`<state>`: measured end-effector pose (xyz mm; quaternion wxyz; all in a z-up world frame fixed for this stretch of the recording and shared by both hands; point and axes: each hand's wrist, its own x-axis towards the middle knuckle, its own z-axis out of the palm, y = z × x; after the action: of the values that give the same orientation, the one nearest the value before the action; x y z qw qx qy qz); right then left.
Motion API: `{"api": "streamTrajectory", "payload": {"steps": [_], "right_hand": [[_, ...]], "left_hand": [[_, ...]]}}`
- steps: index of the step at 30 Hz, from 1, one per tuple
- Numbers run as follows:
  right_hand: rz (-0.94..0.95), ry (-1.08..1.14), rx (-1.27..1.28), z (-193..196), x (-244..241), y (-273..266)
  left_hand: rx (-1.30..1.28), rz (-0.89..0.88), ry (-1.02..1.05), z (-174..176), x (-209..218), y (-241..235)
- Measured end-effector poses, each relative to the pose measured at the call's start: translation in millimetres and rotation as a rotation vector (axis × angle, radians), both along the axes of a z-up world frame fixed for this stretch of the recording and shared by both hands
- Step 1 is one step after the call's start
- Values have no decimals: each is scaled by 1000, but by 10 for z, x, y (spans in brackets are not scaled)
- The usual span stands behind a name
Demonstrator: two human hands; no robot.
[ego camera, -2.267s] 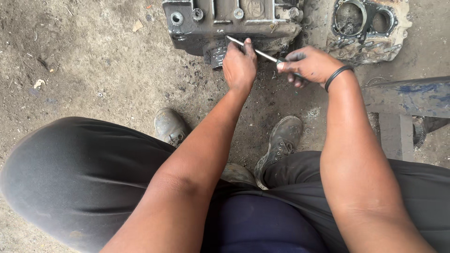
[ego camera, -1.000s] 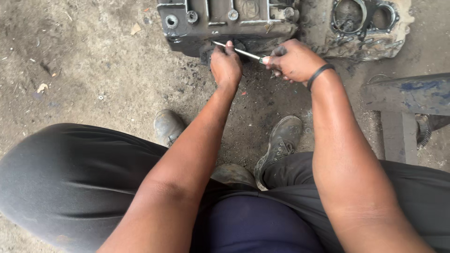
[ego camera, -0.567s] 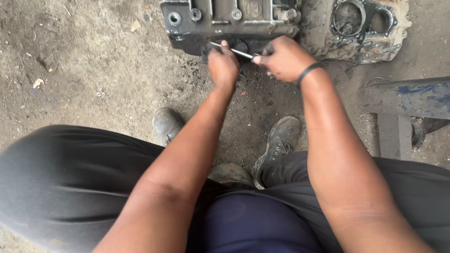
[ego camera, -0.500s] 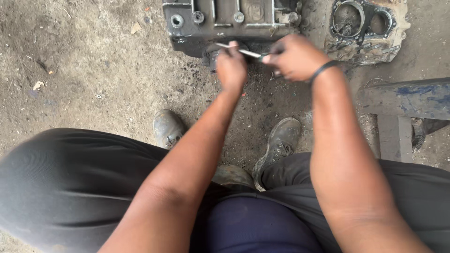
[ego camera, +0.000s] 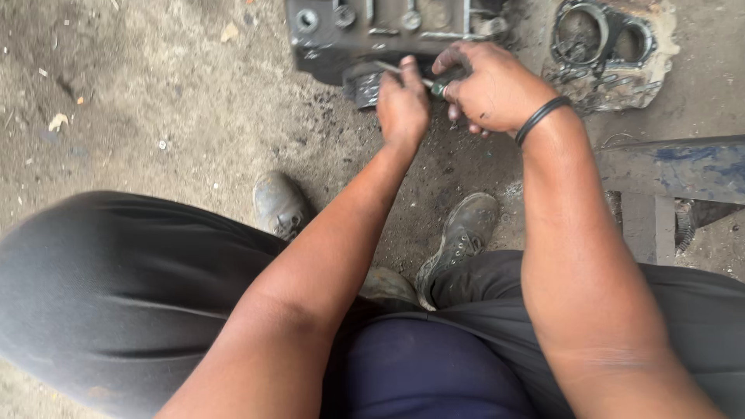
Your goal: The person cleans a disassembled engine block using a screwdriver and a rag. They scrape the cylinder head and block surfaces to remove grime and carbon deposits, then wipe the areas with the cloth.
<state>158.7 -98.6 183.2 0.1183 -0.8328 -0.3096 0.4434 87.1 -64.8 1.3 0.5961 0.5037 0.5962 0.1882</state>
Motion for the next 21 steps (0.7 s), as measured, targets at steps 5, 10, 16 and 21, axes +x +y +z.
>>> {"api": "streamTrajectory", "payload": {"steps": [5,10,16,21], "right_hand": [[38,-18,-16,-28,-47,5],[24,22,18,-86,-65,-10],[83,-15,30,-40,37,-77],[295,-203,119,-164,-116,68]], "left_hand": [[56,-9,12,20,-29,4],[48,-17,39,55,-87,38],[113,80,22,65,-28,-48],[116,121,-8,-111,-72,60]]}}
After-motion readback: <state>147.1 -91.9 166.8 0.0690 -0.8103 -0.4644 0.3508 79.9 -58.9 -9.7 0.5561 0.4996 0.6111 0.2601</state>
